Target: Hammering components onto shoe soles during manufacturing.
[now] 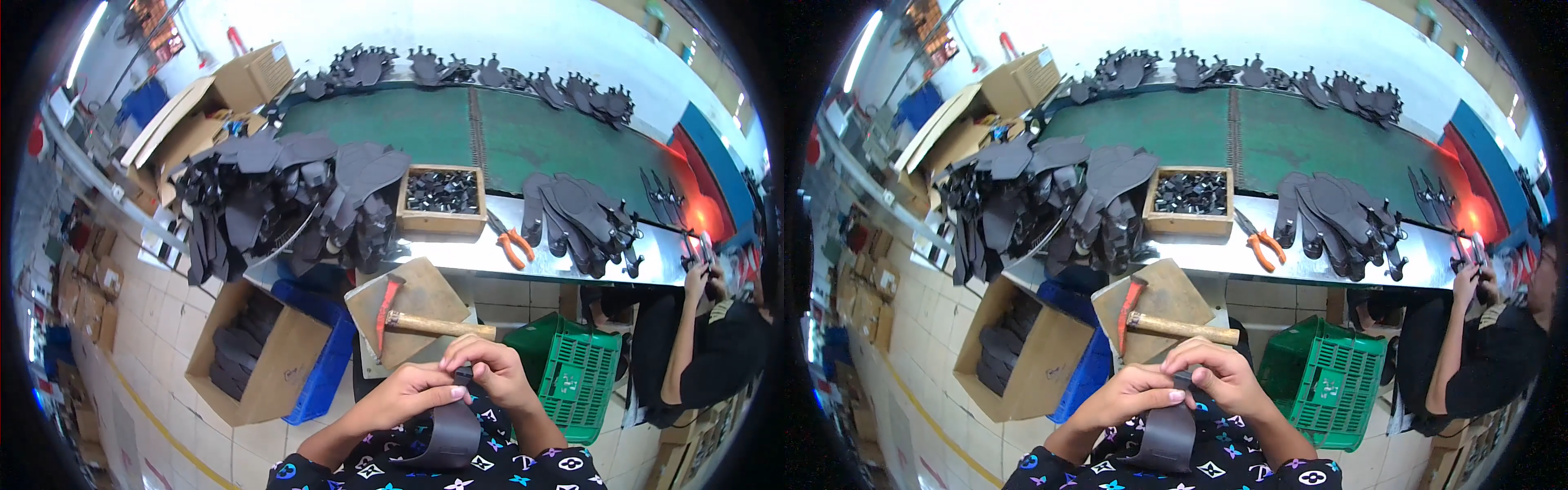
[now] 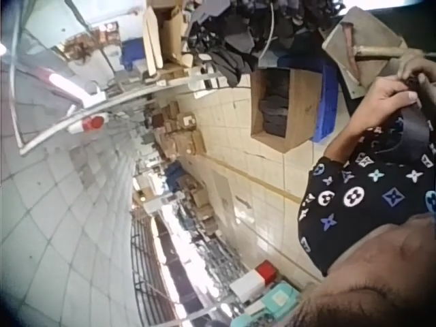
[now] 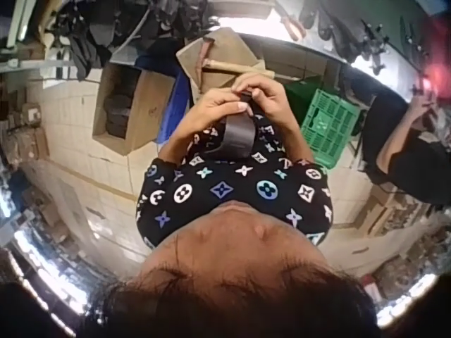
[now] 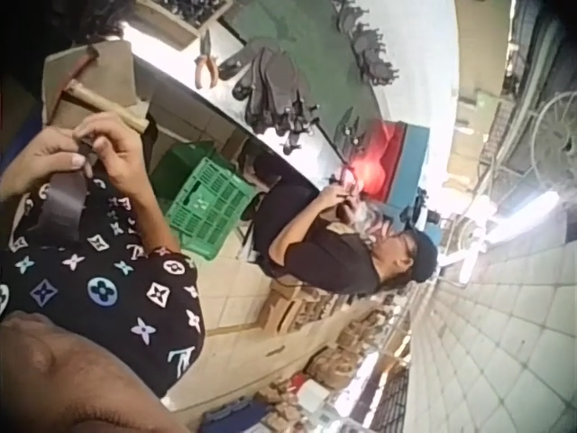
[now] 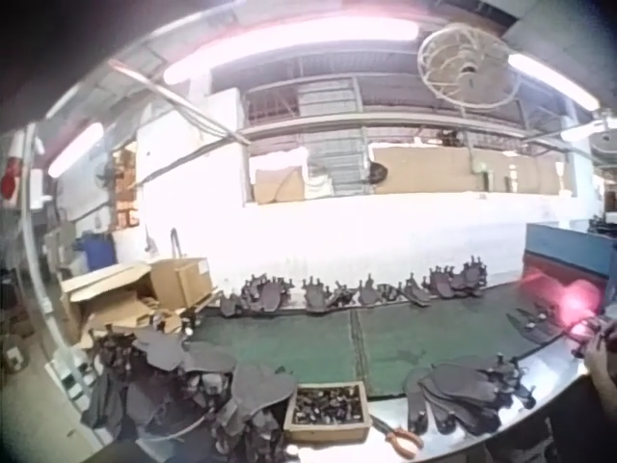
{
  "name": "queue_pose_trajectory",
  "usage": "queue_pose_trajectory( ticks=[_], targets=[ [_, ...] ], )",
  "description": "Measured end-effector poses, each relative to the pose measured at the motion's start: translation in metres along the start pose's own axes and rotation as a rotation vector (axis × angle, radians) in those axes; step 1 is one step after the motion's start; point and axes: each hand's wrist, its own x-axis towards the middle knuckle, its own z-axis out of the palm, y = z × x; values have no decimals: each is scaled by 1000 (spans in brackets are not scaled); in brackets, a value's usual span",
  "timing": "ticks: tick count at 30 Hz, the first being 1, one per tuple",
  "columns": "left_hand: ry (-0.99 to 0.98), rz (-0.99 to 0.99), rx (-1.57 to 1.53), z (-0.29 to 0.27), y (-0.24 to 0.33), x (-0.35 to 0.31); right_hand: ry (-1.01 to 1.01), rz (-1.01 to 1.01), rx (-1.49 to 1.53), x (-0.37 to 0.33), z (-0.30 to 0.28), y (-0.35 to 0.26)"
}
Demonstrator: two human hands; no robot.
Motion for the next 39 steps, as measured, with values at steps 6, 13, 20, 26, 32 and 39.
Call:
queue_pose_trajectory(
  ticks=[6,13,20,26,32,39],
  targets=[
    [-129,-106,-143,7,1,26,5,-43,14,-2,-21,-2],
    [-172,-184,-190,9,5,42,36,-111,-13,-2,-31,2],
    [-101,-225,-386,8,-31,33,158,-61,-189,-15,-38,8],
    [157,-65,103,-25,-19,-1,796,-32,-315,-7,-59,8],
    [1026,442,443,-187,75,27,954,77,-210,-48,-103,15],
    [1082,-571,1662,-399,145,67,1055,118,-502,-50,-149,26]
  ],
)
